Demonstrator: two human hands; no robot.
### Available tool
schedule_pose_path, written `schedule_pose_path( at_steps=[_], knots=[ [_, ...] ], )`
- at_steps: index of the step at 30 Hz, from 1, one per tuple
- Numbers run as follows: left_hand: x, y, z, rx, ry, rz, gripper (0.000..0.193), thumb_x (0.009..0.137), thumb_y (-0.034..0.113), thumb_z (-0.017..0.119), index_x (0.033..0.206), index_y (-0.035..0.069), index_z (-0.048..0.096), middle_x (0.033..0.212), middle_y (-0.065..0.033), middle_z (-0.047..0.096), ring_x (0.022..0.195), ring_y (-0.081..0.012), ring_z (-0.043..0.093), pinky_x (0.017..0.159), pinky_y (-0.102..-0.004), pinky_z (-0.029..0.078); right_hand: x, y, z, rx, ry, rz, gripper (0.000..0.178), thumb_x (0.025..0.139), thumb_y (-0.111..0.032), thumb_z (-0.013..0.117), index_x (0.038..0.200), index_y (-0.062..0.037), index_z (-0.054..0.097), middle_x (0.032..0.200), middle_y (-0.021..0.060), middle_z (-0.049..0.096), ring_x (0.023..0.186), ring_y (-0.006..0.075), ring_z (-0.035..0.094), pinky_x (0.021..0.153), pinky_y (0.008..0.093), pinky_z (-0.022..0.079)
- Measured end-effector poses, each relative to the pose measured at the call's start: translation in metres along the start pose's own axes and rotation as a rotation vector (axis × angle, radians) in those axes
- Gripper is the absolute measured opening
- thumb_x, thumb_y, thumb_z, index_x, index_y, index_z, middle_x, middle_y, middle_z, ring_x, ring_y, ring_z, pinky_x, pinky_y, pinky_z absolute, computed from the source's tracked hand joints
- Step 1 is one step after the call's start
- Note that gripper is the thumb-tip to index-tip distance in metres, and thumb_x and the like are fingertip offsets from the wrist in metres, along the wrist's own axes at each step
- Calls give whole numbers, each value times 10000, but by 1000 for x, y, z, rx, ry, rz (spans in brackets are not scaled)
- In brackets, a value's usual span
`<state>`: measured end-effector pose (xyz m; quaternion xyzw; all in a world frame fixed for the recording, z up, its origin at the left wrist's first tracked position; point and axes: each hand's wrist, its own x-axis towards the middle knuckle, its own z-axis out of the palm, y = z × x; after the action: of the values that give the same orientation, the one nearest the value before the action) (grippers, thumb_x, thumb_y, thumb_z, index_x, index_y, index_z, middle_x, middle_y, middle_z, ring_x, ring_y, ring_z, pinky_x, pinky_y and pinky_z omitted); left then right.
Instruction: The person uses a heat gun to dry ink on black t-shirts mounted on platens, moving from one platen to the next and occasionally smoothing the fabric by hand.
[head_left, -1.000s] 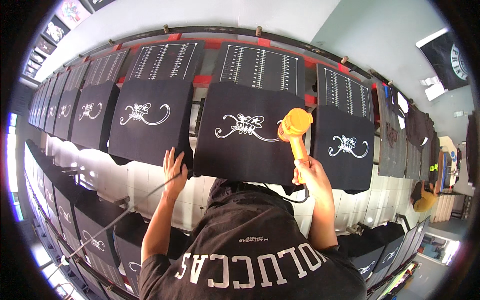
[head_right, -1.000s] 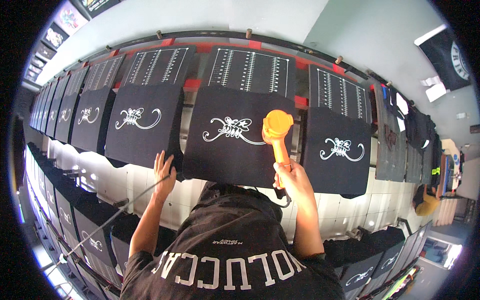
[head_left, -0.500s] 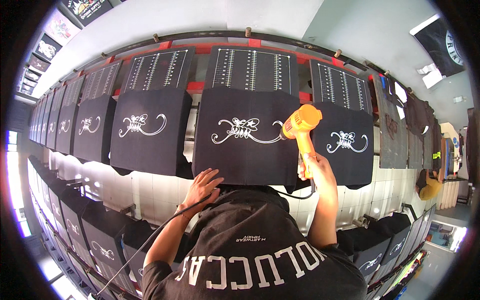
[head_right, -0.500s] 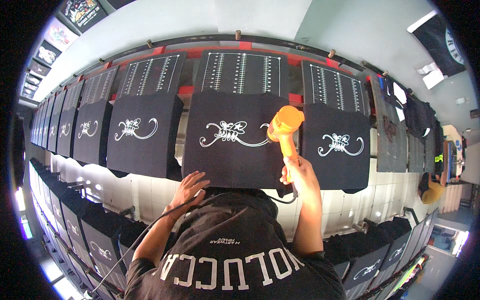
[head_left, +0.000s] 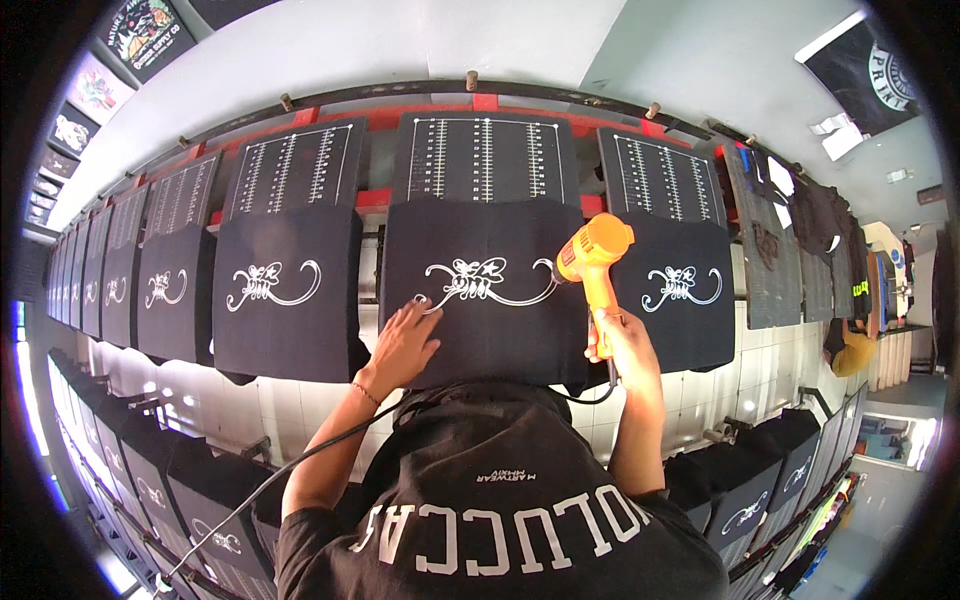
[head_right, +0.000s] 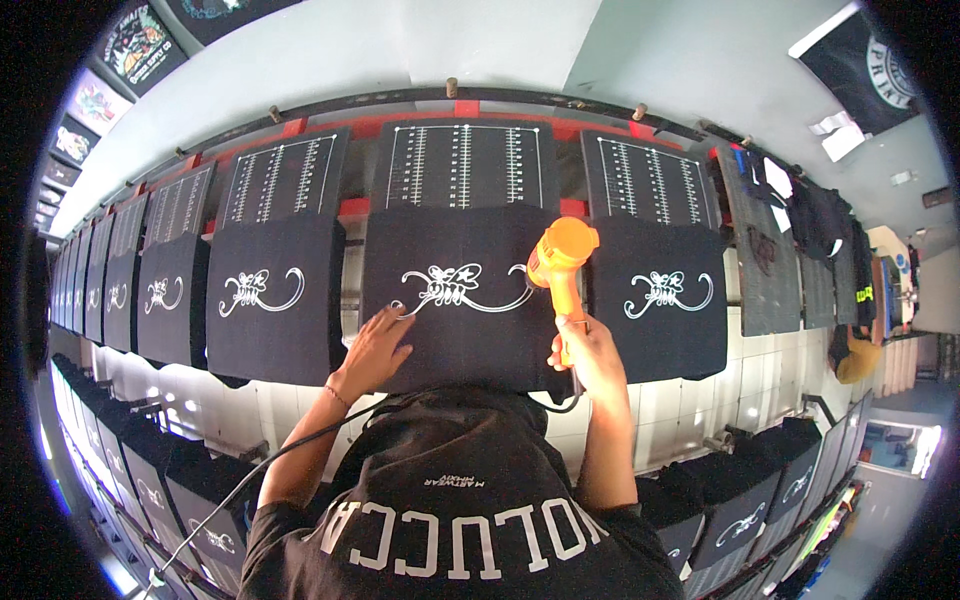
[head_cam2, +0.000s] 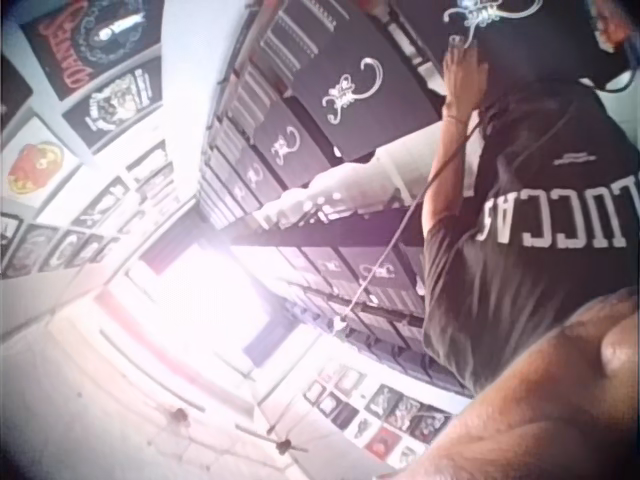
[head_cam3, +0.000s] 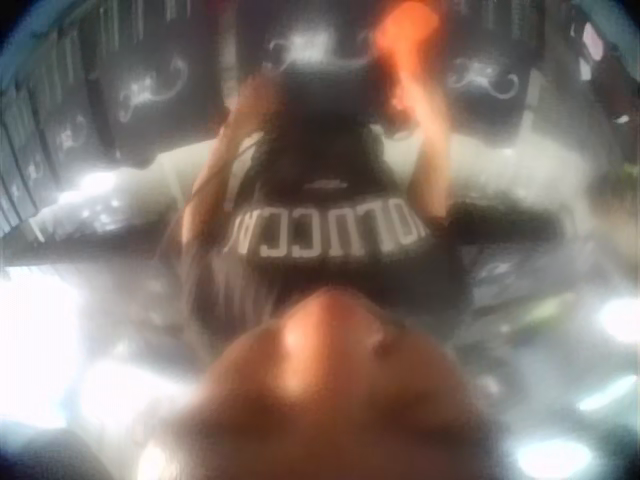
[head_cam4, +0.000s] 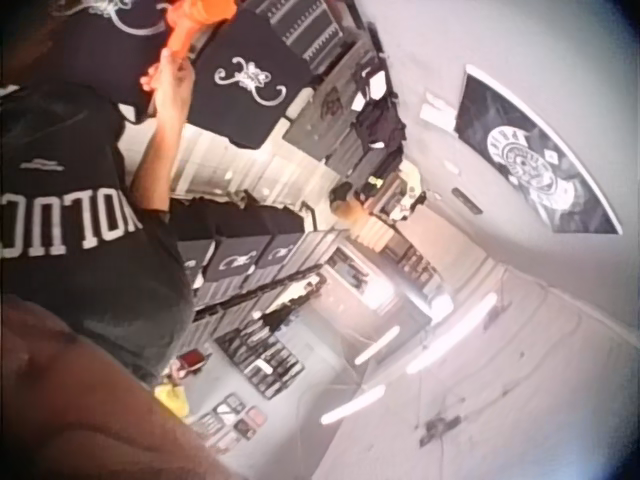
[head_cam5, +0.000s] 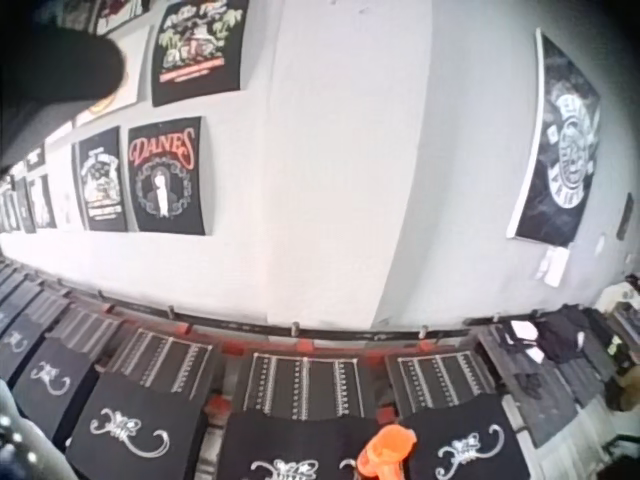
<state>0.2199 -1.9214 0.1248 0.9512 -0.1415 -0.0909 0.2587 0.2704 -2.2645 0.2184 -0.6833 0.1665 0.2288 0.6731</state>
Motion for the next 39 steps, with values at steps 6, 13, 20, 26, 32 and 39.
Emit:
schedule_pose_path(
  at_steps=[6,13,20,26,32,39],
  knots=[
    [44,-54,53,105,288,-116,648,930,323,553,1424,-30,326,1513,-232,269,1417,-393,227,1160,-471,192,9,-8,13,-13,36,36,281,960,-284,557,1007,-7,558,702,37,563,557,129,575,520,259,479],
    [64,-52,62,191,230,-96,676,957,343,481,1453,-57,254,1534,-231,222,1448,-359,161,1183,-472,116,20,-8,29,5,28,15,290,955,-297,573,999,-12,549,697,38,564,565,129,572,530,255,478],
    [66,-39,65,145,164,-39,677,933,323,525,1439,-61,289,1528,-226,241,1444,-352,181,1185,-465,128,21,-14,43,-17,-28,24,264,960,-280,569,992,-18,551,697,42,573,564,131,577,529,256,475],
    [67,-33,64,145,173,19,652,930,316,531,1420,-61,321,1513,-222,272,1428,-360,220,1176,-467,162,17,-15,46,-55,-35,30,264,958,-280,570,979,-18,548,706,40,574,567,129,578,536,254,475],
    [72,-28,67,141,196,74,640,927,305,543,1416,-50,334,1501,-212,296,1421,-358,237,1171,-467,183,22,-19,47,-68,8,12,255,960,-278,569,963,-24,545,708,39,577,570,128,584,531,254,476],
    [84,-26,67,161,212,54,618,923,292,544,1404,-48,355,1489,-205,322,1406,-362,266,1162,-470,205,20,-17,34,-35,97,31,300,944,-294,599,993,-2,549,705,41,572,557,127,581,514,255,470]
  ],
)
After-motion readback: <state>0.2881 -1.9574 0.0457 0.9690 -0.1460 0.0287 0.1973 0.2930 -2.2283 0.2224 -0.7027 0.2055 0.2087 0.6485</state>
